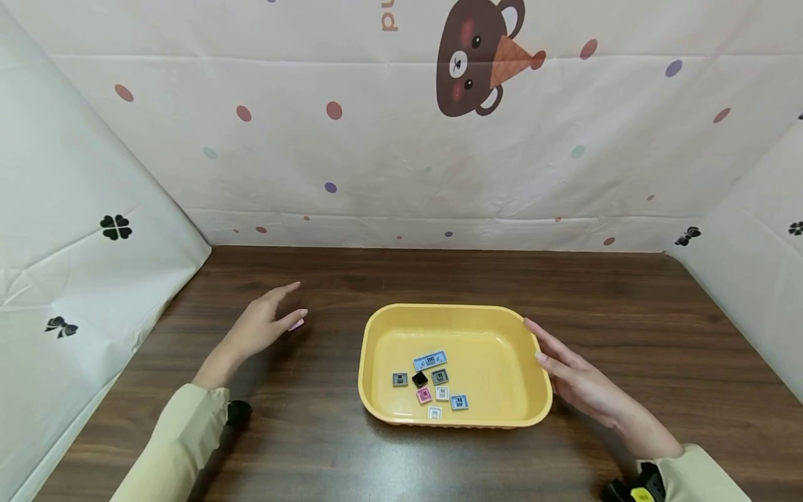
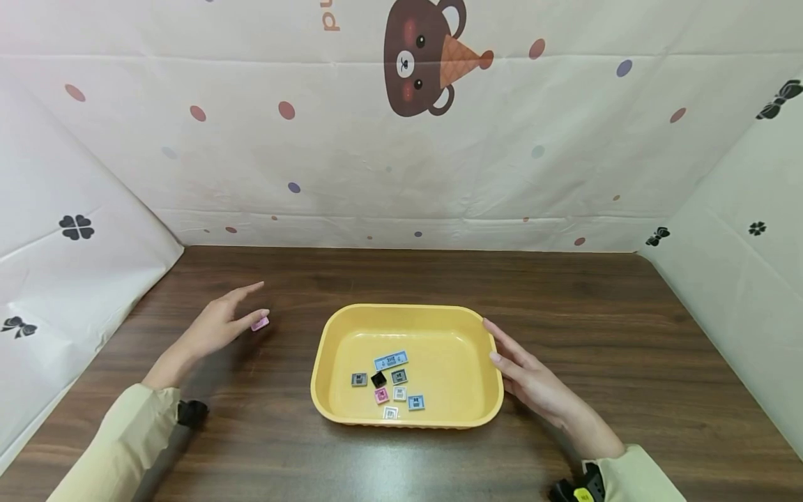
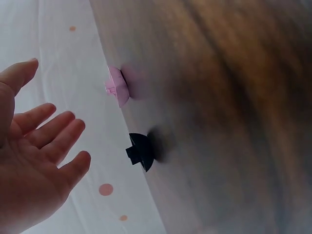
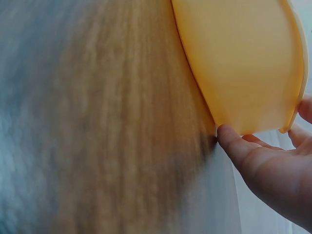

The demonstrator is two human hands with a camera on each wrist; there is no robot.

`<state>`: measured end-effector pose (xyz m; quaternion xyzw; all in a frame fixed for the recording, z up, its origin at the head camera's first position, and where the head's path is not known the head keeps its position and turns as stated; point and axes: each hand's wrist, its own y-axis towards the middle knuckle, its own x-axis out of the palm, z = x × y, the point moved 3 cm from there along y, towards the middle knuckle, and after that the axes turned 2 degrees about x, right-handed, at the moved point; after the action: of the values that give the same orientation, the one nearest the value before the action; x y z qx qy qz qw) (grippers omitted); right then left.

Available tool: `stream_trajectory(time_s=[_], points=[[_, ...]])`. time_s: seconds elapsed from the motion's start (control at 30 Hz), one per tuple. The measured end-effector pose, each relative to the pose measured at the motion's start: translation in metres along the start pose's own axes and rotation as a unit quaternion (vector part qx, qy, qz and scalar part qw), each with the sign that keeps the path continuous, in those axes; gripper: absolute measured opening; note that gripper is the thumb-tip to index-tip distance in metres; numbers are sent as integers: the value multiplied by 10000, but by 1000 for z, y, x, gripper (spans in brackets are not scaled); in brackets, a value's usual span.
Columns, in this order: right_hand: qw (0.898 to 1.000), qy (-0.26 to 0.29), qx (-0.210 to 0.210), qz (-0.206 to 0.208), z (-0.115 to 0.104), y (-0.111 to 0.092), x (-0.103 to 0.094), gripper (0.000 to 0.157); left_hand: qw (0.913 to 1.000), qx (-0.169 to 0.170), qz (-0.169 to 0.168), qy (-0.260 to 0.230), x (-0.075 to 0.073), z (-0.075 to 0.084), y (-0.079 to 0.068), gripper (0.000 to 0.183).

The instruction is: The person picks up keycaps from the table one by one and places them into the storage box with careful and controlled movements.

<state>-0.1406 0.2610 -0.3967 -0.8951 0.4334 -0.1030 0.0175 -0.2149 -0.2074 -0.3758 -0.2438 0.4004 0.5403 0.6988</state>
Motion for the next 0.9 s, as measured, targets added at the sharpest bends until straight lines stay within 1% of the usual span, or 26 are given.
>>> stream_trajectory(time_s=[0.1,0.33,0.47,0.6,0.7,0.9], points=[[10000,-1,2,-12,0,0,0,55,9999,-37,-53,-121,0,-3,0,61],[10000,14,-24,-5,0,0,0,55,9991,13,-204,-367,1,-9,1,50],[10000,2,-48,-21,0,0,0,55,9971,-104,-480,-579,3,-13,2,45],[10000,-32,-50,-15,0,0,0,55,9944,-128,-712,-768,6,-17,2,42],[10000,-28,-43,-1,0,0,0,55,9942,-90,-754,-762,6,-18,4,40],[10000,2,-87,-20,0,0,0,55,9952,-47,-816,-536,8,-18,7,38]])
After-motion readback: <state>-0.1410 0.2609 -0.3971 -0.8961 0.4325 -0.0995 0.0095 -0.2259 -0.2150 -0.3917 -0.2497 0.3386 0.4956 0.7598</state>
